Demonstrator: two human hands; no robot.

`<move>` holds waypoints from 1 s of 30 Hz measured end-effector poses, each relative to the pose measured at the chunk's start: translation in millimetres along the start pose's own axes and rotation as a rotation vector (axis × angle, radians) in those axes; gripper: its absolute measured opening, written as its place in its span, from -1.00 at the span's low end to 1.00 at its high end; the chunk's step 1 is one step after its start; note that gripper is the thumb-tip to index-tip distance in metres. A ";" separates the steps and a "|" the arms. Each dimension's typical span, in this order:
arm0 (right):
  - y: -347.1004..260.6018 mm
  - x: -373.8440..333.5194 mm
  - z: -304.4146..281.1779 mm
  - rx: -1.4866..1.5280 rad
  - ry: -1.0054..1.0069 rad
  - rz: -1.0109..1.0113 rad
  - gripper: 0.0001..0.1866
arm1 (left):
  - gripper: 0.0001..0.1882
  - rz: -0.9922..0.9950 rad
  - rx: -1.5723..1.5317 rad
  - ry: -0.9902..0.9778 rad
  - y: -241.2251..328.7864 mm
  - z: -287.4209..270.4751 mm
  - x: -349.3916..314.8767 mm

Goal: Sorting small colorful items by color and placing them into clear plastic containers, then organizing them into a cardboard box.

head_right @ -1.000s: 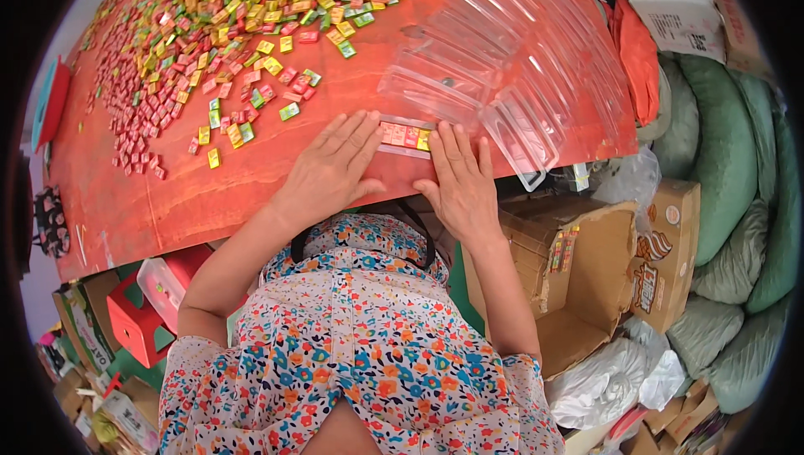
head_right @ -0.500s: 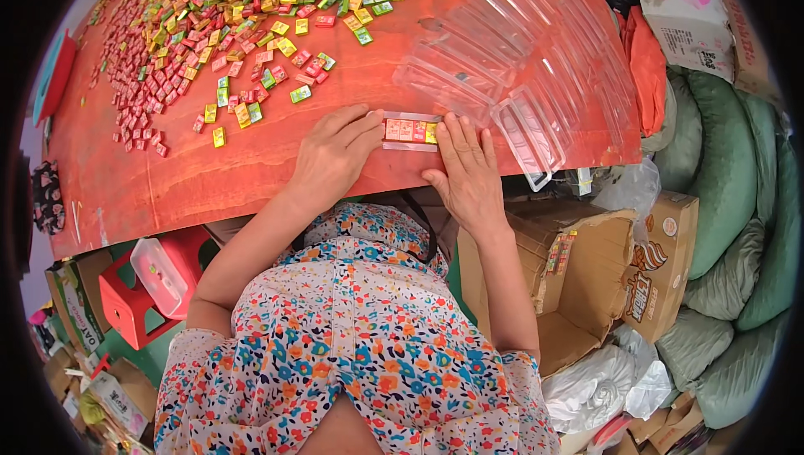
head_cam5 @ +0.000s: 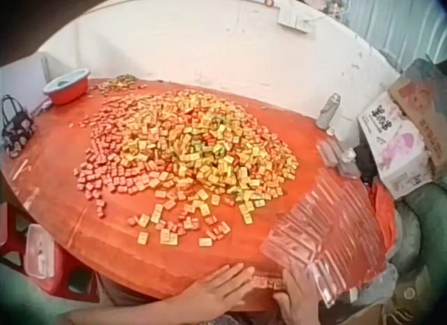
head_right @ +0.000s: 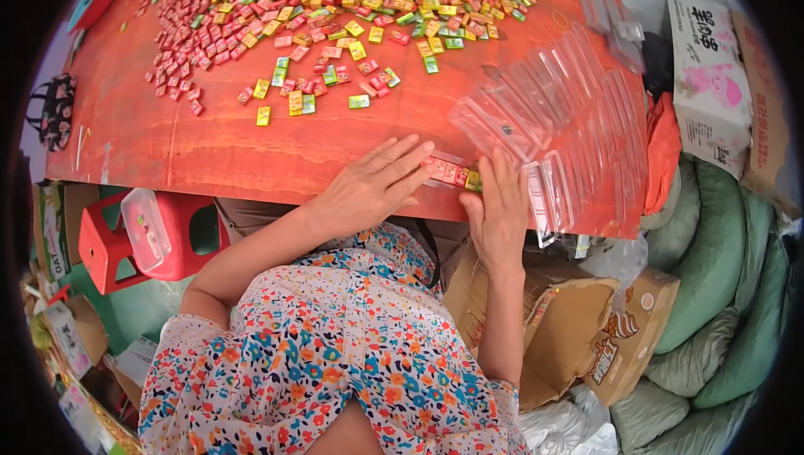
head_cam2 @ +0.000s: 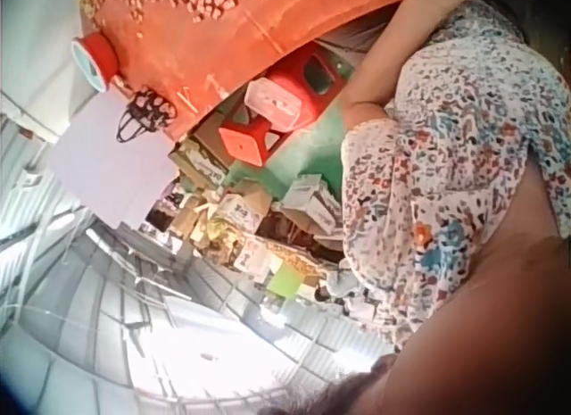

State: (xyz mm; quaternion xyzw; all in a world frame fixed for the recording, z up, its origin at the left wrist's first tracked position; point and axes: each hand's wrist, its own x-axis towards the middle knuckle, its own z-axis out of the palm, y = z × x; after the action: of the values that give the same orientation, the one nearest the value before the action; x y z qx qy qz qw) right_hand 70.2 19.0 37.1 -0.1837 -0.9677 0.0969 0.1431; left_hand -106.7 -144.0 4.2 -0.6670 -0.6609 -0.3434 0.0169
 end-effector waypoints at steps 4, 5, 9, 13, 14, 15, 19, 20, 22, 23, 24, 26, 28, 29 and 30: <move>-28.7 65.8 3.2 0.107 0.066 -0.049 -0.49 | -0.53 -0.088 0.275 0.098 -26.7 -27.2 -3.6; -39.6 83.9 11.0 0.147 0.027 -0.074 -0.51 | -0.54 -0.188 0.368 0.100 -37.8 -36.2 -7.4; -55.0 126.8 55.2 -0.008 -0.022 -0.299 -0.55 | -0.59 -0.354 0.533 0.136 -60.9 -55.7 -24.6; -83.4 116.1 56.0 0.137 -0.106 -0.468 -0.60 | -0.60 -0.398 0.477 0.108 -51.5 -61.7 -52.2; -81.0 111.7 53.7 0.182 -0.122 -0.457 -0.62 | -0.59 -0.422 0.426 0.094 -47.7 -63.9 -57.3; -78.0 109.3 51.6 0.226 -0.138 -0.444 -0.64 | -0.59 -0.436 0.423 0.092 -46.1 -65.0 -60.8; -65.3 115.2 36.8 0.282 -0.068 -0.263 -0.69 | -0.57 -0.437 0.320 0.181 -41.7 -70.4 -65.9; -66.2 115.9 36.7 0.282 -0.074 -0.263 -0.69 | -0.56 -0.434 0.286 0.200 -41.7 -72.1 -65.6; -72.3 117.8 34.3 0.297 -0.084 -0.353 -0.71 | -0.57 -0.439 0.216 0.222 -39.1 -74.3 -65.4; -78.6 117.0 33.6 0.315 -0.118 -0.398 -0.71 | -0.57 -0.438 0.149 0.244 -37.8 -75.6 -65.2; -85.8 115.5 34.6 0.333 -0.151 -0.443 -0.72 | -0.57 -0.443 0.149 0.244 -35.0 -77.9 -65.1; -91.3 112.4 44.3 0.327 -0.124 -0.507 -0.71 | -0.60 -0.488 -0.003 0.228 -26.5 -81.6 -65.7; -94.0 110.6 49.1 0.265 -0.217 -0.467 -0.71 | -0.58 -0.466 -0.002 0.210 -21.4 -79.2 -68.1; -94.6 109.5 49.0 0.268 -0.220 -0.472 -0.71 | -0.56 -0.440 0.001 0.192 -18.8 -77.2 -69.8; -94.4 107.4 47.8 0.300 -0.216 -0.384 -0.73 | -0.55 -0.446 -0.002 0.180 -16.0 -70.8 -72.8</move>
State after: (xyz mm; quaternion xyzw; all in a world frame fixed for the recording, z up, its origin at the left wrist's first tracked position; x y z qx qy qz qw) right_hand -71.5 -32.6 40.7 0.0378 -0.9693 0.2294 0.0802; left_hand -143.9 -239.1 16.4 -0.4710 -0.7876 -0.3973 -0.0010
